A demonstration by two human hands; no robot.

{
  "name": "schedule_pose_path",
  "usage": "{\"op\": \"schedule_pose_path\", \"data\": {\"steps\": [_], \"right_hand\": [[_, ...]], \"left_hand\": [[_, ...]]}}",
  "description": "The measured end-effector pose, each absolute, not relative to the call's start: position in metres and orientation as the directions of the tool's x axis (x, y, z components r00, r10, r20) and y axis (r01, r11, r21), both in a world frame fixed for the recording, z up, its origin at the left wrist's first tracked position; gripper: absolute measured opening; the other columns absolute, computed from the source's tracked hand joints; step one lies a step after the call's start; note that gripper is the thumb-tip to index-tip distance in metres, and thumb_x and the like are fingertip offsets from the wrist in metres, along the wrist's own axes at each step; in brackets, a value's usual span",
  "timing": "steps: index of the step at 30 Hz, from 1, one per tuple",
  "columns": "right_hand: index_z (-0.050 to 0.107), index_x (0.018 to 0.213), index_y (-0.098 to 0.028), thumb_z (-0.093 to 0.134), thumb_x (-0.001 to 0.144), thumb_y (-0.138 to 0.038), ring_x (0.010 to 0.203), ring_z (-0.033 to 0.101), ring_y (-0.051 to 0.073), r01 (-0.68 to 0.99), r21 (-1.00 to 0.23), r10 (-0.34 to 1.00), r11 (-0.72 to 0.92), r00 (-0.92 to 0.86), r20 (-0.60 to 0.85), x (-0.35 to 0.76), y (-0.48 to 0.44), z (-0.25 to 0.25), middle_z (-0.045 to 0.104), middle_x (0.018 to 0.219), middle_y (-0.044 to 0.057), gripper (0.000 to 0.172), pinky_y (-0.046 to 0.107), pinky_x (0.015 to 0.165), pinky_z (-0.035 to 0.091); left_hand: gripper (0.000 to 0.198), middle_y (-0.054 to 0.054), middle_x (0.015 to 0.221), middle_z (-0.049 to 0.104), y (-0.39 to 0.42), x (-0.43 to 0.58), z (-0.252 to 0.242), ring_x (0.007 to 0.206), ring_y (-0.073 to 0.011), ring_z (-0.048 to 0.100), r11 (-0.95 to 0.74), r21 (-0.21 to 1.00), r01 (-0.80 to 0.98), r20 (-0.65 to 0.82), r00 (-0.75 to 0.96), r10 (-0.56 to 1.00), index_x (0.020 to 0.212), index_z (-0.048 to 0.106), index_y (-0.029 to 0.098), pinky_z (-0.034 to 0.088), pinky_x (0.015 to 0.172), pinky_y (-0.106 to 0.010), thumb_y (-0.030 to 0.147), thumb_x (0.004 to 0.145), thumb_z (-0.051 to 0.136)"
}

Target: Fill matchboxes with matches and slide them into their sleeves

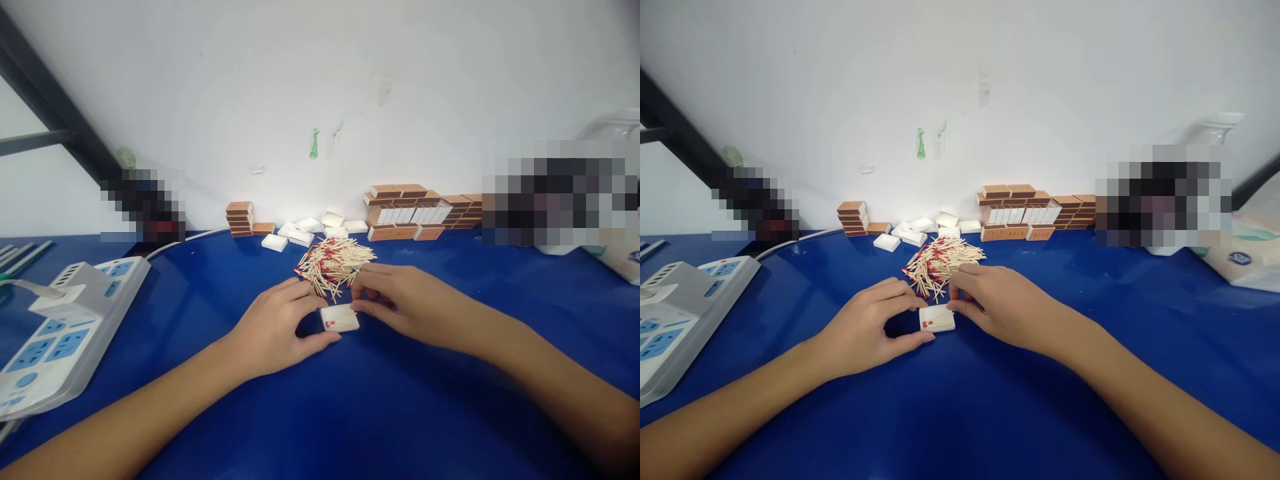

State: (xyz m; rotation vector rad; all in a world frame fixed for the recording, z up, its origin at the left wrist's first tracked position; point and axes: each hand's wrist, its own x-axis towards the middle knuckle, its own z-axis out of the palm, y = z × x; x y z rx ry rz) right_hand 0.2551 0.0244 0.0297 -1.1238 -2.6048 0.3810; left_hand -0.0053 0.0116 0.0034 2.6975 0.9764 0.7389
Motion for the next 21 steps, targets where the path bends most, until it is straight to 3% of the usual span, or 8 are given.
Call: {"op": "schedule_pose_path", "data": {"steps": [4,11,14,17,19,21], "right_hand": [[0.063,0.088,-0.021,0.063,0.103,-0.029,0.073,0.057,0.015,0.629,-0.451,0.723,0.633,-0.689,0.053,0.256,0.022,0.030,0.068,0.088,0.001,0.016,0.028,0.064,0.038],[0.064,0.089,-0.021,0.062,0.103,-0.028,0.069,0.054,0.014,0.610,-0.464,0.736,0.643,-0.660,0.152,0.245,0.022,0.023,0.063,0.079,-0.001,0.016,0.027,0.065,0.039],[0.068,0.107,-0.021,0.058,0.105,-0.026,0.076,0.058,0.016,0.617,-0.422,0.741,0.664,-0.618,0.262,0.247,0.028,0.015,0.065,0.090,0.003,0.011,0.028,0.069,0.043],[0.062,0.137,-0.024,0.054,0.107,-0.025,0.088,0.063,0.020,0.635,-0.343,0.722,0.692,-0.619,0.310,0.250,0.036,0.003,0.064,0.111,0.008,0.031,0.032,0.075,0.049],[0.061,0.139,-0.025,0.052,0.108,-0.025,0.090,0.064,0.020,0.634,-0.308,0.705,0.709,-0.645,0.295,0.251,0.040,-0.004,0.063,0.114,0.009,0.033,0.033,0.077,0.051],[0.066,0.128,-0.023,0.051,0.108,-0.024,0.091,0.064,0.020,0.637,-0.304,0.706,0.708,-0.650,0.281,0.250,0.041,-0.009,0.063,0.112,0.009,0.025,0.034,0.079,0.052]], "left_hand": [[0.028,-0.007,0.103,0.073,0.011,-0.006,0.003,0.092,-0.0227,0.067,-0.769,0.332,0.546,0.392,0.662,0.639,0.108,0.075,0.018,0.056,0.083,-0.039,0.042,0.094,0.076],[0.030,-0.006,0.101,0.071,0.010,-0.007,0.002,0.092,-0.0231,0.066,-0.773,0.337,0.538,0.389,0.668,0.634,0.112,0.074,0.018,0.055,0.081,-0.038,0.040,0.093,0.078],[0.030,-0.006,0.099,0.071,0.009,-0.006,0.003,0.092,-0.0225,0.066,-0.786,0.355,0.506,0.364,0.699,0.615,0.110,0.075,0.017,0.055,0.082,-0.037,0.041,0.093,0.077],[0.030,-0.006,0.096,0.070,0.005,-0.004,0.005,0.090,-0.0215,0.066,-0.806,0.373,0.459,0.340,0.741,0.579,0.109,0.075,0.018,0.055,0.081,-0.035,0.043,0.092,0.077],[0.031,-0.005,0.094,0.070,0.003,-0.003,0.006,0.088,-0.0210,0.066,-0.816,0.371,0.444,0.334,0.756,0.563,0.109,0.075,0.018,0.054,0.079,-0.034,0.044,0.093,0.077],[0.030,-0.006,0.094,0.070,0.002,-0.002,0.007,0.087,-0.0210,0.066,-0.819,0.367,0.441,0.330,0.761,0.558,0.110,0.075,0.018,0.054,0.078,-0.034,0.044,0.093,0.076]]}}
